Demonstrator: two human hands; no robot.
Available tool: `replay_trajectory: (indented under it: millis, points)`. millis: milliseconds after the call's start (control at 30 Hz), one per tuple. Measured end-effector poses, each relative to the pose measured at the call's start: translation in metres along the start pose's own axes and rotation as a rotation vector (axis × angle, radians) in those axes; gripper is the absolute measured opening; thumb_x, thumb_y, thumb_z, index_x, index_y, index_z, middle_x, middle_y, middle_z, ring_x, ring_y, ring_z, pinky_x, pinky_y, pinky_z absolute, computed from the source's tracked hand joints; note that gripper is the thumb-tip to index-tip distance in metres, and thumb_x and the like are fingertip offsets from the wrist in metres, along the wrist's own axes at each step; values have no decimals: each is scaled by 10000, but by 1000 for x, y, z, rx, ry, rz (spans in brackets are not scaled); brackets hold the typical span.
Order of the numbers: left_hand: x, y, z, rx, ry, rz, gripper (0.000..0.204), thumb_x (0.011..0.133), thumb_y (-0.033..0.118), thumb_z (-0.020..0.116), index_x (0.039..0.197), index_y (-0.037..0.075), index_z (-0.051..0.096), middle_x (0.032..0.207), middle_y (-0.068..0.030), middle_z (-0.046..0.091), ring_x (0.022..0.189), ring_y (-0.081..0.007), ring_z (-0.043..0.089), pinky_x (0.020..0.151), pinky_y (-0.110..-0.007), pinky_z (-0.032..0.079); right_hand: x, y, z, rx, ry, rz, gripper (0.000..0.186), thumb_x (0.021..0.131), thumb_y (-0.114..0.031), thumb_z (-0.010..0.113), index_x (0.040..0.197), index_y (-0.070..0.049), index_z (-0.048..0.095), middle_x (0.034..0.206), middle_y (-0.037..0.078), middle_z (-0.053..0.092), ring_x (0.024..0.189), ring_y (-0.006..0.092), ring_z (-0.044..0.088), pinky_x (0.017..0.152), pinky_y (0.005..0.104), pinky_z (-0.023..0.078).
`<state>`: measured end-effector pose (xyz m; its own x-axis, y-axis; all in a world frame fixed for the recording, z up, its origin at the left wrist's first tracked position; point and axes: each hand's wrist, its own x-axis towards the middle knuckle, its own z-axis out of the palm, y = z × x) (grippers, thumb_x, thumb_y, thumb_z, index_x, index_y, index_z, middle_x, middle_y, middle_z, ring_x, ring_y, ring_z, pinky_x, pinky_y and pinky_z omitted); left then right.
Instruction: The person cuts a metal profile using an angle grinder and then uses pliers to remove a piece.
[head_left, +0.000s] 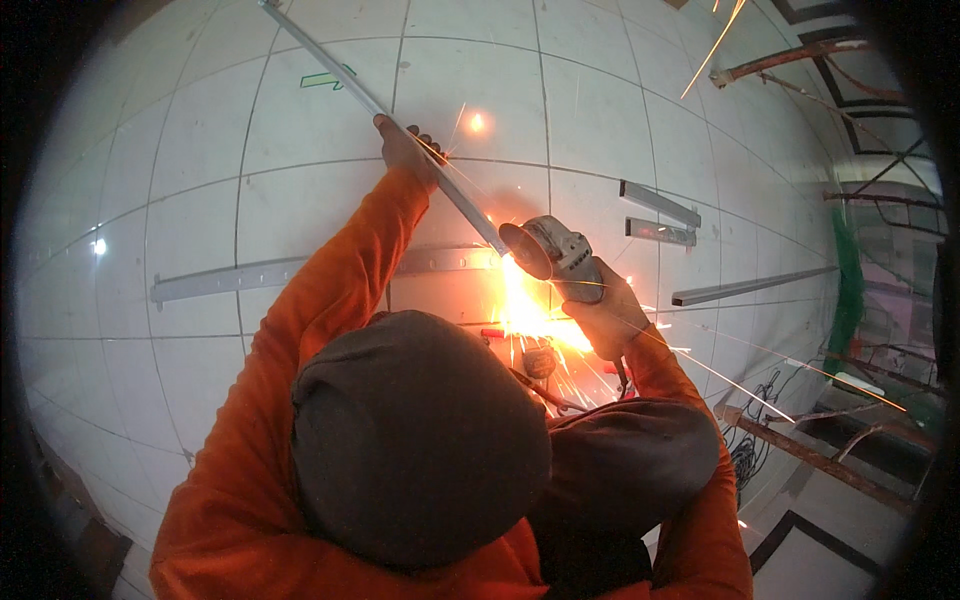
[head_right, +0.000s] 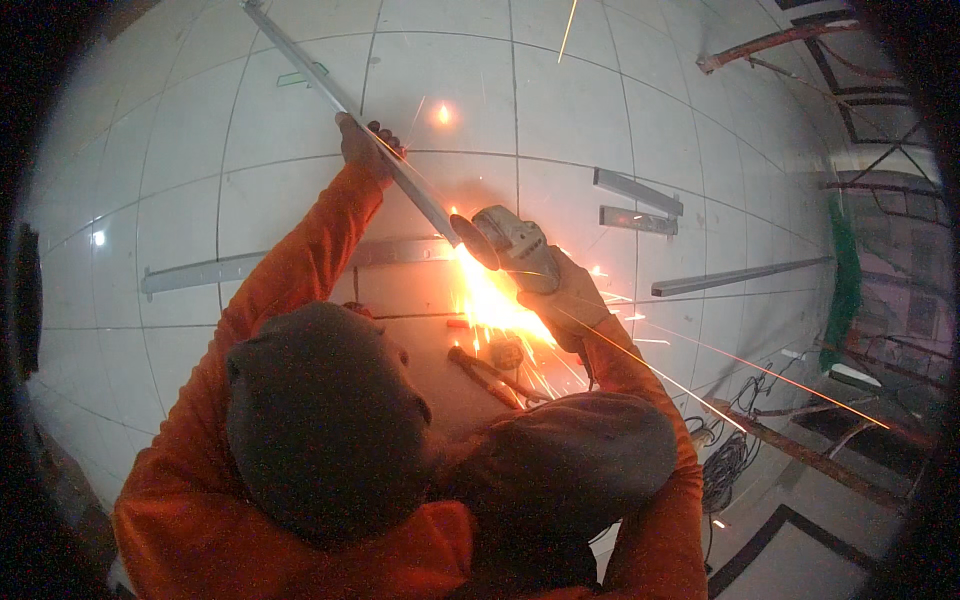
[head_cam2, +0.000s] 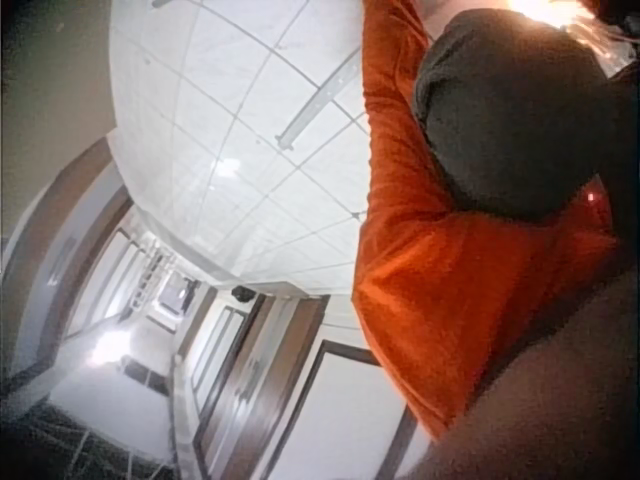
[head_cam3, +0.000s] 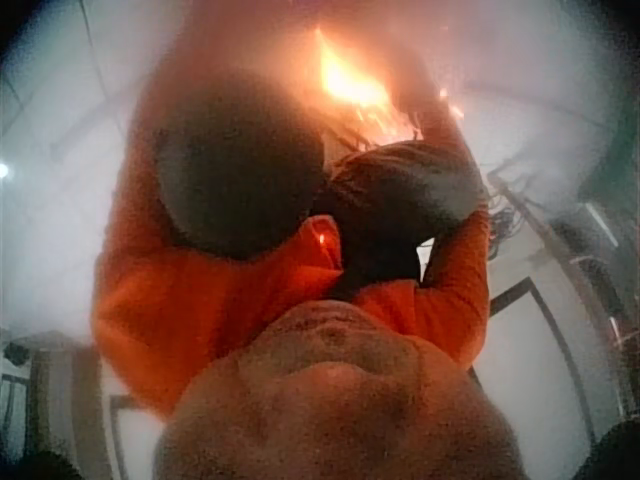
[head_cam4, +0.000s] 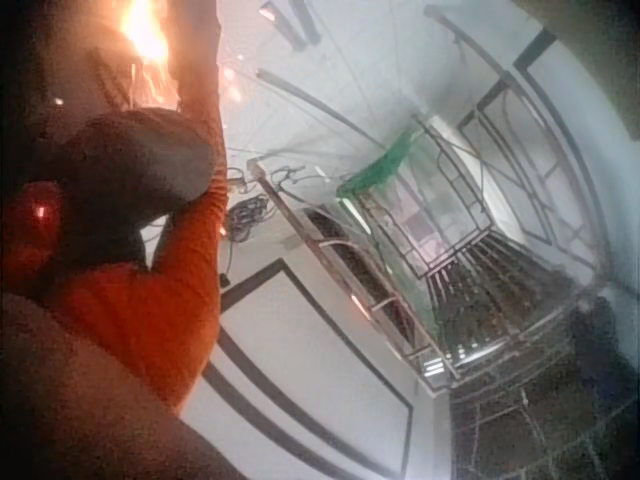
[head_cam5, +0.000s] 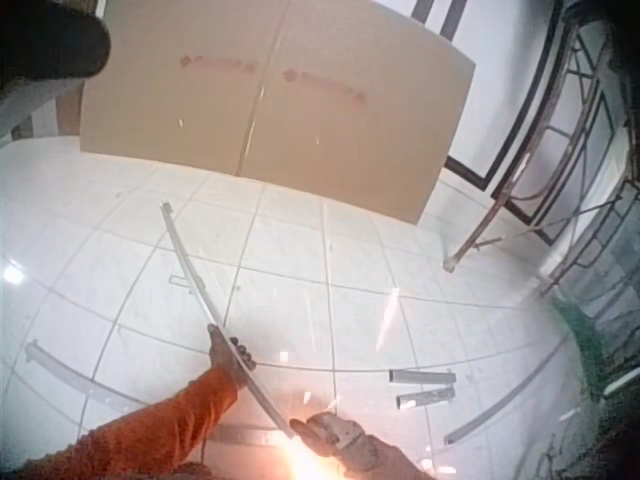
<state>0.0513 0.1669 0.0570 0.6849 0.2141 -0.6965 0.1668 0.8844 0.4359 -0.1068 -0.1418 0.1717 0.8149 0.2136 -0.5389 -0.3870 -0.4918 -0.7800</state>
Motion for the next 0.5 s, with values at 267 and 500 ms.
replay_trajectory:
  millis: [267, 500]
  points:
    - [1, 0, 0, -3, 37, 8, 634, 963, 727, 271, 857, 115, 398, 650, -31, 372, 519, -196, 368, 476, -339, 346, 10, 14, -6, -13, -30, -22, 607, 721, -153, 806, 1259, -17, 559, 1125, 99, 672, 1037, 199, 629, 914, 352, 504]
    - [14, 5, -8, -229, -167, -83, 702, 965, 740, 268, 1025, 68, 460, 717, -65, 459, 635, -247, 472, 577, -391, 458, 8, 42, -33, -113, 45, -192, 685, 698, -231, 849, 1276, -6, 558, 1128, 124, 667, 1039, 245, 631, 941, 355, 493]
